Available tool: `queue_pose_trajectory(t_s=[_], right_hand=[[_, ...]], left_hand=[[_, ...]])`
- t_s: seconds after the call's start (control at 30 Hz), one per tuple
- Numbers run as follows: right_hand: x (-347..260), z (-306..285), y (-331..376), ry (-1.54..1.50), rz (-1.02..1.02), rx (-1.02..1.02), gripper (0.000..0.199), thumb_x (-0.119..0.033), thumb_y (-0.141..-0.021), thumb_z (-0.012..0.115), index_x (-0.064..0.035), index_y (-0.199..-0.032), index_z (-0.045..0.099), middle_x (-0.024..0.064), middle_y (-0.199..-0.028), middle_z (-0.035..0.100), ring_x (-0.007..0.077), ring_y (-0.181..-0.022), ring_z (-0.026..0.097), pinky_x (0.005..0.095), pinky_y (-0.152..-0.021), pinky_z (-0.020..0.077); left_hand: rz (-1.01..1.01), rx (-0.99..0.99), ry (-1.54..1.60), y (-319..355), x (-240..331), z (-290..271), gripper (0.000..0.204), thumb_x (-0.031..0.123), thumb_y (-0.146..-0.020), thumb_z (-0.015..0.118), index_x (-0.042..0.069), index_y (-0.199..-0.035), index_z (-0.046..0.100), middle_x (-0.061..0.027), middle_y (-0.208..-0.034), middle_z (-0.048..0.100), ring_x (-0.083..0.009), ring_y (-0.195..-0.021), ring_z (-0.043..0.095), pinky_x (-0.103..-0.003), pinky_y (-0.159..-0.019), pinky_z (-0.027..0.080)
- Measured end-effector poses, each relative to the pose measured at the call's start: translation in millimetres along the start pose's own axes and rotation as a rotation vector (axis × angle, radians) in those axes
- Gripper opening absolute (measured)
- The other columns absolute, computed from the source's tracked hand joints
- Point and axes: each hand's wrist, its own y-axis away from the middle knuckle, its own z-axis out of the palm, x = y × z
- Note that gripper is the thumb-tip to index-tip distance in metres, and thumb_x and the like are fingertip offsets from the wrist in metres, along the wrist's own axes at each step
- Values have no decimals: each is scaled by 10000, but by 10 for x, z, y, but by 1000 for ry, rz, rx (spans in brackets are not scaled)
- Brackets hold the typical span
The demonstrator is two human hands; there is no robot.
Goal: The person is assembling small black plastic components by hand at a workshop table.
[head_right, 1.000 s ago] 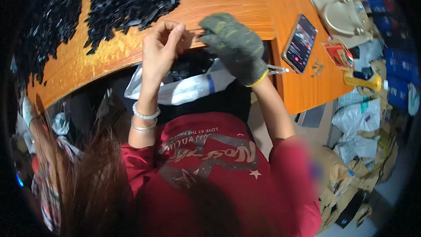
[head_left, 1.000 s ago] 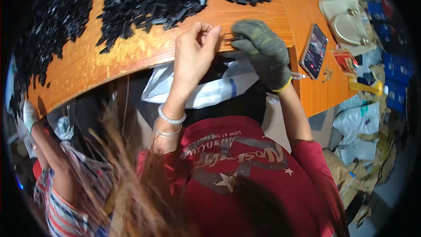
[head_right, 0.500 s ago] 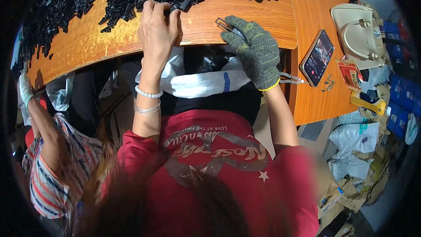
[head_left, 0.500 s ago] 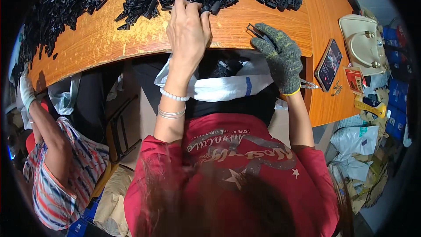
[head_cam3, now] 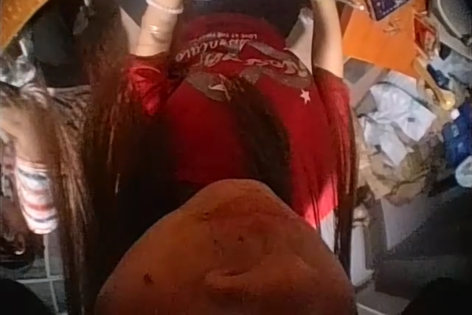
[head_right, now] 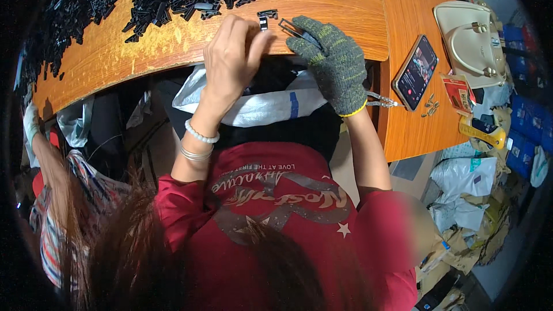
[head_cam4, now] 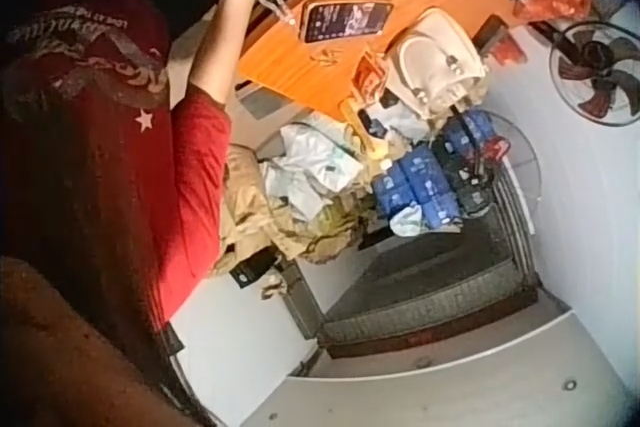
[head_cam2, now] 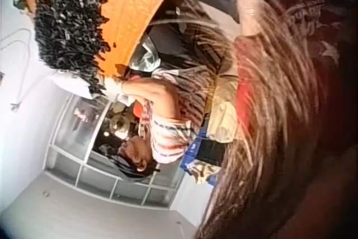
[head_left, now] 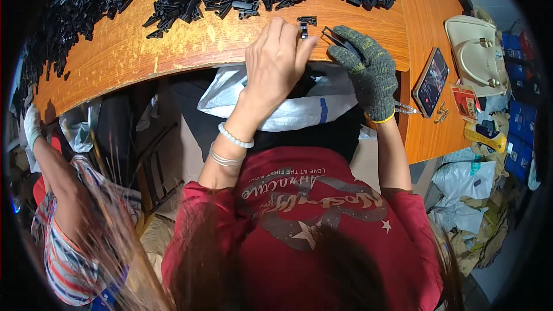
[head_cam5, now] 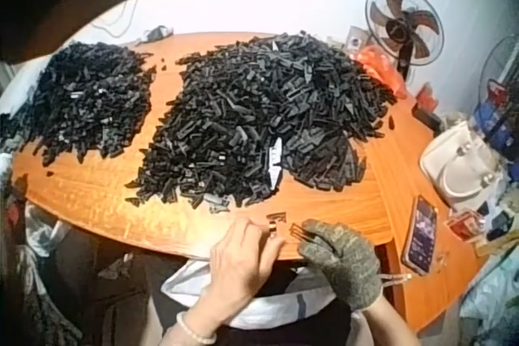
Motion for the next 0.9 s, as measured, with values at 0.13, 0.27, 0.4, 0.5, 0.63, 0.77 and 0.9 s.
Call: queue_pose_trajectory(t_s=[0.13,0.27,0.4,0.5,0.63,0.77,0.9], right_hand=[[17,-37,33,87,-75,-11,285,-154,-811,678,-97,-1090,684,104,-1079,672,279,-948,648,343,-814,511],[56,-44,68,126,-101,-44,298,-133,-810,686,-76,-1102,680,101,-1094,673,250,-967,652,327,-829,510],[38,-132,104,-121,135,-63,311,-127,-814,695,-68,-1119,680,92,-1088,682,184,-971,652,299,-838,507],[140,-265,88,-278,330,-157,275,-145,-787,685,-189,-1057,722,41,-1157,663,230,-1021,637,334,-885,509],[170,-393,-27,-142,199,-260,265,-162,-793,675,-180,-1053,723,27,-1141,668,232,-1010,634,334,-881,503],[176,-461,-181,69,-48,-352,263,-206,-802,657,-168,-1055,717,28,-1098,672,248,-985,627,353,-855,500],[72,-498,-345,215,-166,-421,251,-219,-821,643,-101,-1037,695,85,-1048,672,287,-950,622,381,-819,491]], left_hand=[[125,-110,23,-141,-65,-58,178,67,-810,639,17,-970,578,-141,-908,518,-329,-784,586,-410,-628,484],[77,-271,99,-216,-77,-65,228,58,-792,686,31,-1002,604,-125,-966,525,-304,-799,599,-397,-665,481],[56,-287,198,-228,-51,-12,174,88,-767,667,18,-908,591,-128,-903,552,-328,-817,601,-415,-687,483],[-88,-373,264,-249,-9,54,145,94,-760,663,13,-860,597,-122,-862,577,-326,-813,603,-418,-688,479],[-52,-314,294,-239,-19,143,103,80,-758,643,12,-826,608,-123,-850,586,-329,-811,603,-424,-683,476],[-14,-283,290,-259,-8,131,111,61,-750,654,15,-837,603,-122,-855,584,-334,-806,602,-422,-671,475],[40,-237,333,-213,-29,102,126,30,-777,674,5,-868,591,-117,-792,555,-299,-691,574,-361,-622,458]])
